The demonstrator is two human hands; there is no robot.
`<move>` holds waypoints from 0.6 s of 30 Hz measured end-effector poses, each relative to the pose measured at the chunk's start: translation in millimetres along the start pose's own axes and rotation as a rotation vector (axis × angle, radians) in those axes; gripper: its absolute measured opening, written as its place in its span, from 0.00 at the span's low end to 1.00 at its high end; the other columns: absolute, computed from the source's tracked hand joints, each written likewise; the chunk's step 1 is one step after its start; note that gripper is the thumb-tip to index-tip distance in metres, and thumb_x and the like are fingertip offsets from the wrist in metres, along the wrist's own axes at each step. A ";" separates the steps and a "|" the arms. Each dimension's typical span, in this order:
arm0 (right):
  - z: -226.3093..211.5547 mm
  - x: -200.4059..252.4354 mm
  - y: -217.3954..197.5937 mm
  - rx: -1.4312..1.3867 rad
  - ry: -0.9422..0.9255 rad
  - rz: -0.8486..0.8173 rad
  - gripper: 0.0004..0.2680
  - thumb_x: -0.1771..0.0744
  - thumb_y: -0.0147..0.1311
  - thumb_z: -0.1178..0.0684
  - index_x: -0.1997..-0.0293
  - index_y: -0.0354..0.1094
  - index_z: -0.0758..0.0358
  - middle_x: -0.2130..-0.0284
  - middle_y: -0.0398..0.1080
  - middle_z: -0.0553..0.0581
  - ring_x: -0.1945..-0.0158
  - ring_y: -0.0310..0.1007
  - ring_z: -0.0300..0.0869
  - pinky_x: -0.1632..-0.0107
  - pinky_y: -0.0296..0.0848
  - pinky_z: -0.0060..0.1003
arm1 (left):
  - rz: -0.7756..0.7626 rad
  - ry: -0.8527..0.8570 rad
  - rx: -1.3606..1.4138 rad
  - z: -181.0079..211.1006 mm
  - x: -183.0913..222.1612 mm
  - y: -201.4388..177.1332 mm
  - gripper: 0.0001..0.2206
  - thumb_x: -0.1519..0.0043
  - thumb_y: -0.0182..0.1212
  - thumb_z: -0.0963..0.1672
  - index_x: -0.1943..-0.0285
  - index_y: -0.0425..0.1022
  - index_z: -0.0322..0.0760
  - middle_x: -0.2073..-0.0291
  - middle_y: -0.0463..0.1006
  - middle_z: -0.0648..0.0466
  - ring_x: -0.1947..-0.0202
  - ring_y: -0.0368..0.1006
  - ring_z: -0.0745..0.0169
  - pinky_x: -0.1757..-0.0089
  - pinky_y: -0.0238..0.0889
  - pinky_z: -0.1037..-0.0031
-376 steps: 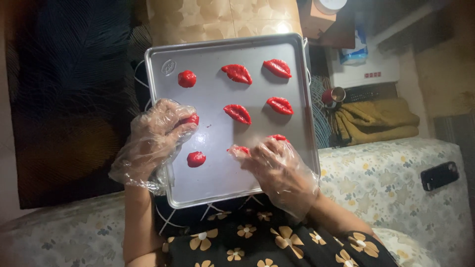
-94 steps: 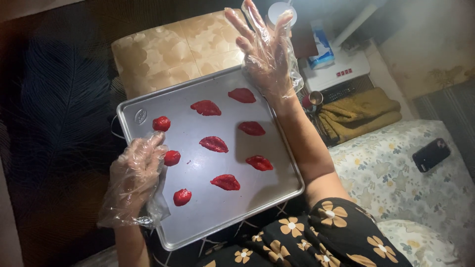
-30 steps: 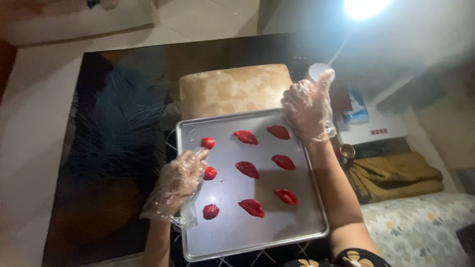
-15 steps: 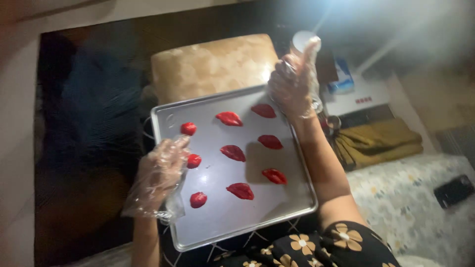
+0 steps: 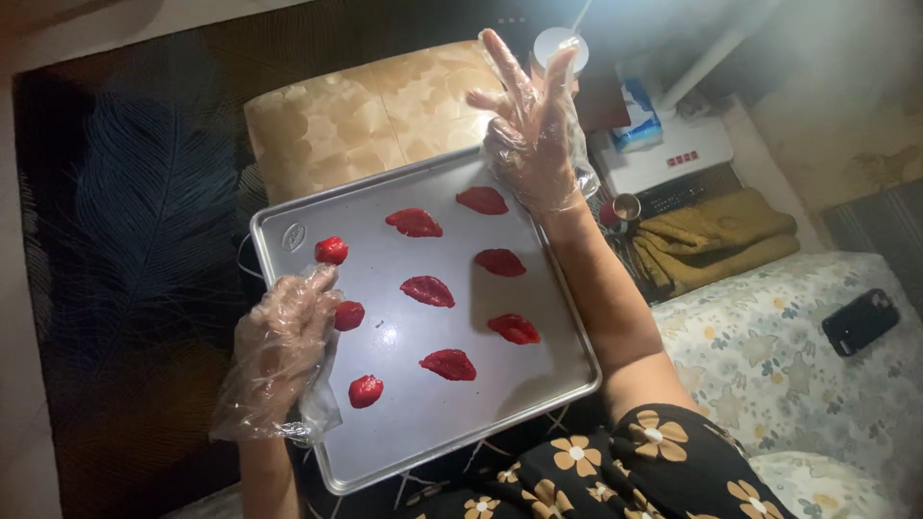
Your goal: Arranging red lip-shaped candies on a metal baking tray while wearing plastic gloves.
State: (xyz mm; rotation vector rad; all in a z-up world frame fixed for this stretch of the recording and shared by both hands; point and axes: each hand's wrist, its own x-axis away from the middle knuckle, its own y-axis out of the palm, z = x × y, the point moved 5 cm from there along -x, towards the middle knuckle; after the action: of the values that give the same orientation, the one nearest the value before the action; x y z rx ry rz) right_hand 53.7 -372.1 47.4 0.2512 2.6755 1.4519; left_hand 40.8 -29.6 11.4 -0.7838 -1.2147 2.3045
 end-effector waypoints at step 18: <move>3.2 0.1 9.2 0.316 -0.132 -0.284 0.36 0.34 0.35 0.21 0.22 0.44 0.54 0.24 0.48 0.72 0.23 0.54 0.65 0.21 0.48 0.62 | 0.066 0.124 -0.116 2.9 1.7 -2.1 0.11 0.32 0.61 0.43 0.42 0.80 0.39 0.53 0.82 0.50 0.62 0.78 0.57 0.60 0.73 0.68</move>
State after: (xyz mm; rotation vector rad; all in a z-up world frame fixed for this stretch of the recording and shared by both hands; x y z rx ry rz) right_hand 55.0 -364.5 53.4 -0.0158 2.6853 0.9023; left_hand 37.9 -29.2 14.0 -1.0062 -1.2937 2.2164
